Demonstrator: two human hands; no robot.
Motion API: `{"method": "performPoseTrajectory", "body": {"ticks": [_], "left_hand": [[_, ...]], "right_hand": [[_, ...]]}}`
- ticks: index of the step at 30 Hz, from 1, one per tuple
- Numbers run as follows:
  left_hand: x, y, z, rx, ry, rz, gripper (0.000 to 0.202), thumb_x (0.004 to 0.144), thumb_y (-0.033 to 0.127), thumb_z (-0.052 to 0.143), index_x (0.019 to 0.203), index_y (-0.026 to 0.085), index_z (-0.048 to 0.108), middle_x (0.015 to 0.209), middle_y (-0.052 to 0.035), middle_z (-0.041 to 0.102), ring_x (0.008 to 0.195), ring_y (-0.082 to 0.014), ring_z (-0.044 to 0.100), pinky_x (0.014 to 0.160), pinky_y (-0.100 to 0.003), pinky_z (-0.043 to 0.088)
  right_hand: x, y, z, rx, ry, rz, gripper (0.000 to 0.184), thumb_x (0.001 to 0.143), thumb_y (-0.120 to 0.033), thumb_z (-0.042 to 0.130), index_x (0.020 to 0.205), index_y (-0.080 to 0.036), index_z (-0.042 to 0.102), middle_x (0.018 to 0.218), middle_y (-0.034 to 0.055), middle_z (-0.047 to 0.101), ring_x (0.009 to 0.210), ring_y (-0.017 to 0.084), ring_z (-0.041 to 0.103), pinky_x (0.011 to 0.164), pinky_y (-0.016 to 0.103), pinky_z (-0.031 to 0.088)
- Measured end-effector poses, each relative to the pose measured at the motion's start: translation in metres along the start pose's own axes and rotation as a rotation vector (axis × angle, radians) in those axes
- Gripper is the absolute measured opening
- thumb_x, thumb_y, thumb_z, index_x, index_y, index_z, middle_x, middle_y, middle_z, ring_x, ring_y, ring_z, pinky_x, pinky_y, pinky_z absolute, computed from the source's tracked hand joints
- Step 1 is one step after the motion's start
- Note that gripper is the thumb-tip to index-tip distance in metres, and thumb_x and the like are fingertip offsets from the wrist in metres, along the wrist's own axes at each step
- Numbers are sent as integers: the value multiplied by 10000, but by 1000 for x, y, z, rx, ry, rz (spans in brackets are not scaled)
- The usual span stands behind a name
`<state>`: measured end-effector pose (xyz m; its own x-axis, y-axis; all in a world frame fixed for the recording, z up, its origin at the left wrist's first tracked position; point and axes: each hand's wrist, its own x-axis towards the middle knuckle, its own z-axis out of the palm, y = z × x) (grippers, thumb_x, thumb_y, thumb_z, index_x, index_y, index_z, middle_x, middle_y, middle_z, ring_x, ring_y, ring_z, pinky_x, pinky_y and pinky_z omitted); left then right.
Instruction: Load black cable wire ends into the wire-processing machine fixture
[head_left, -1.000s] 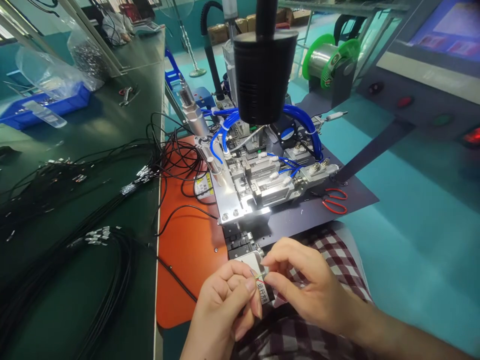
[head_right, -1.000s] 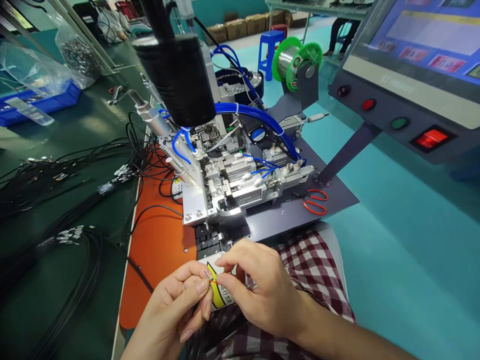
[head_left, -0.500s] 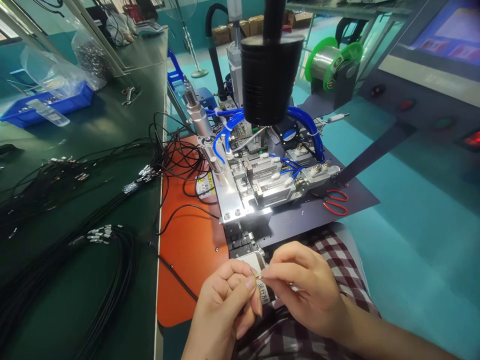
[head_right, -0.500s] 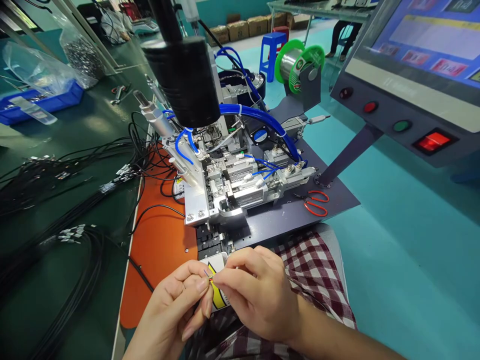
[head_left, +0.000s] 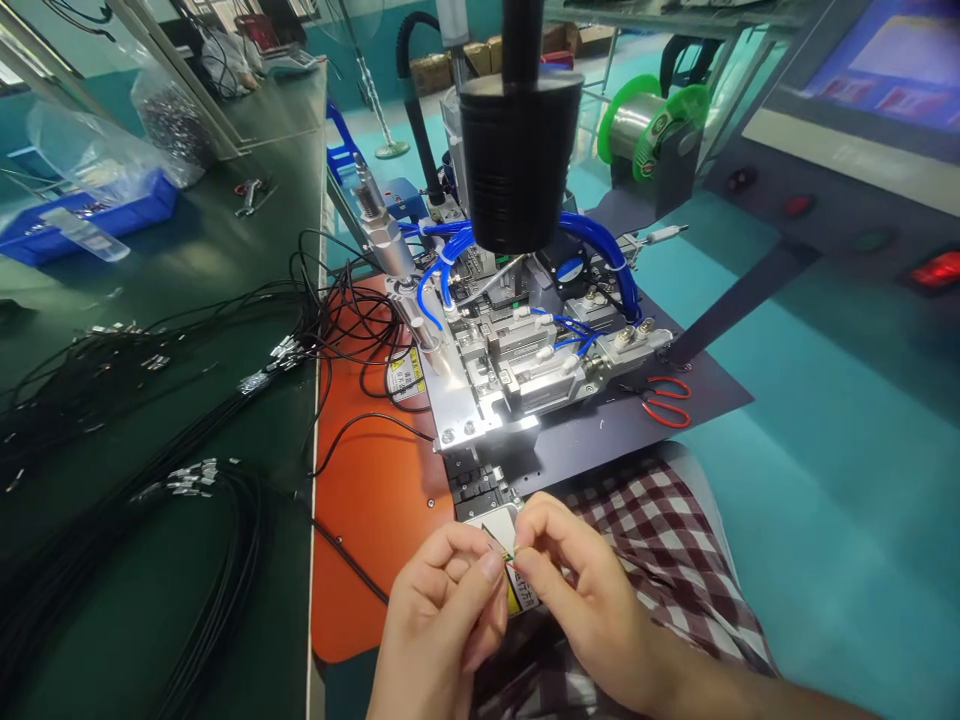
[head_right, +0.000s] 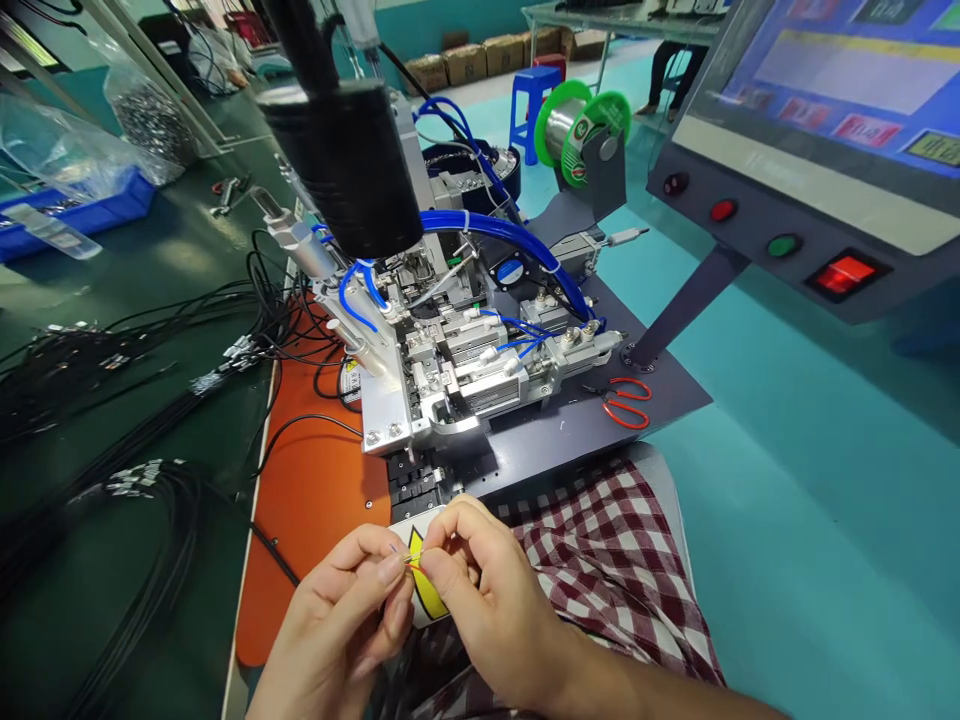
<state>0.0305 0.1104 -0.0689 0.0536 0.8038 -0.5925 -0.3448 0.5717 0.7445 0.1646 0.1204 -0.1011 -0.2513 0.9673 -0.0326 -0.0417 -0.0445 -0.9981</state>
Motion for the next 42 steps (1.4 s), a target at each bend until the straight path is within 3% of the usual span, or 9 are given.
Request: {"method": "performPoseTrajectory", "body": {"ticks": [3,12,20,23,28,31,36,42], "left_hand": [[-1,2,-1,-9,-34,-11,273,751,357,727,732,168,531,438,71,479,371,-6,221,406,-172,109],[1,13,-8,3,-249,-165,178,812,283,626,728,178,508,394,67,480,319,-3,166,359,-160,79],[1,12,-8,115,-239,-181,211,820,323,621,723,176,506,381,87,421,324,-3,142,350,-161,52],[1,9,-7,140,-209,-161,267,795,366,663,691,175,507,374,92,413,323,-3,151,350,-167,52],[1,3,-5,141,-88,-82,298,765,407,699,703,176,521,403,73,487,354,-11,187,381,-175,79],[1,2,-3,148,-60,-49,310,770,432,689,720,180,517,403,80,478,361,-16,190,382,-172,81],[3,-1,-3,151,-56,-28,284,792,407,670,754,182,500,419,85,478,359,-11,191,378,-164,85],[4,0,-5,81,-122,-57,251,804,377,639,744,174,505,450,55,530,343,-6,201,360,-161,90]], "right_hand": [[4,1,-5,15,-81,20,168,937,-235,455,776,-197,479,743,-23,431,628,117,407,562,239,362],[28,-6,-30,-98,-377,-235,106,886,-121,492,812,-188,527,808,-1,489,695,125,471,619,240,416],[37,-10,-39,-202,-485,-364,82,882,-122,497,860,-183,548,815,18,522,745,155,490,675,278,409],[35,-13,-38,-198,-462,-333,94,882,-128,490,833,-182,550,790,20,512,735,164,489,666,287,408],[27,-8,-31,-93,-202,-30,82,869,-153,523,807,-190,561,804,13,511,698,153,476,626,275,397],[22,-6,-26,-56,-151,41,65,854,-155,546,806,-193,569,790,-9,507,670,130,467,609,257,381],[15,-9,-19,-55,-148,49,94,834,-150,561,745,-178,566,729,-27,492,625,109,455,562,235,366],[16,-4,-22,-158,-174,-108,98,838,-110,544,773,-183,551,778,-15,501,636,111,468,571,243,388]]}}
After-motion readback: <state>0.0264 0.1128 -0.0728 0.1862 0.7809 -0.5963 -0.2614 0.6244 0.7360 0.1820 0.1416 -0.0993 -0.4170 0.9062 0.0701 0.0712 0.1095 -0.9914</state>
